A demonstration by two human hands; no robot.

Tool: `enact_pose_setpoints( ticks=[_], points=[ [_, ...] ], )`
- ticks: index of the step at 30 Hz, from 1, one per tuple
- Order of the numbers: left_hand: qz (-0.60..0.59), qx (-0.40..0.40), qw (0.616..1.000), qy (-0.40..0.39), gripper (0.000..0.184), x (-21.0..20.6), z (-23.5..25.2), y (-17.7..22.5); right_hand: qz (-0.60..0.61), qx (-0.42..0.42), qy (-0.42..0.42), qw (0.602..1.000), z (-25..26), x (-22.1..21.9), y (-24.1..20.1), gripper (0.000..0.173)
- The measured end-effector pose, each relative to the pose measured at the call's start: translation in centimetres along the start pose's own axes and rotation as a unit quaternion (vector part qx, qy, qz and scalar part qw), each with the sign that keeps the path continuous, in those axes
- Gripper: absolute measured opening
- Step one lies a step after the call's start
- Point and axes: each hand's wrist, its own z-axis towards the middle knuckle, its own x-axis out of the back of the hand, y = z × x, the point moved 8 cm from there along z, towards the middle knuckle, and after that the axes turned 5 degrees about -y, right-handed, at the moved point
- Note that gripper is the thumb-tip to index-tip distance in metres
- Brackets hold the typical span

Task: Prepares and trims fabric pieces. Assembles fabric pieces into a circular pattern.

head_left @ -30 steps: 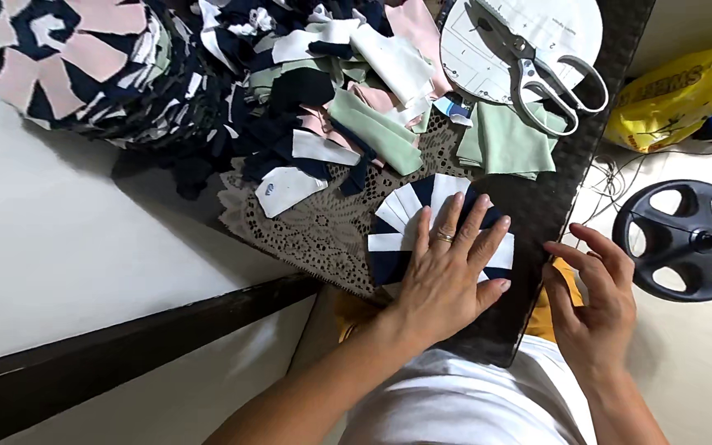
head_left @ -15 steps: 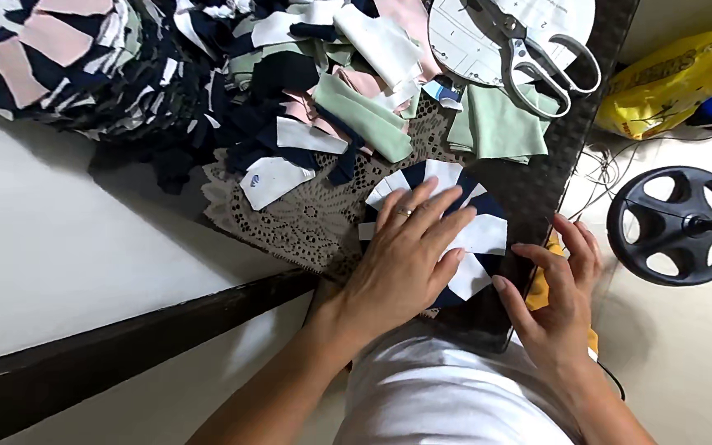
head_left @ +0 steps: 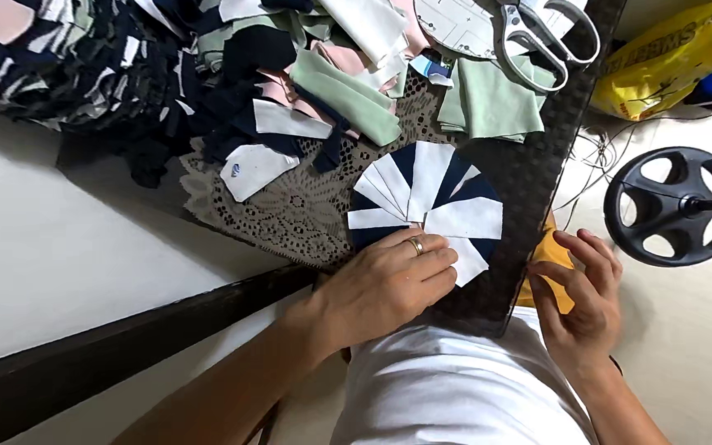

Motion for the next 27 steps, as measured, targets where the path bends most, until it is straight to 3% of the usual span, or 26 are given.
enact_pose_setpoints(
  ticks=[8,27],
  points=[
    [0.045,-0.068,0.997,-0.013,0.023,0.3,0.8,0.7,0.005,0.001,0.017,1.000,-0.6,0.5,-0.3,0.013],
    [0.036,-0.095,0.995,-0.016,0.023,0.4,0.8,0.3,0.004,0.024,0.008,1.000,-0.5,-0.1,-1.2,0.012]
  ],
)
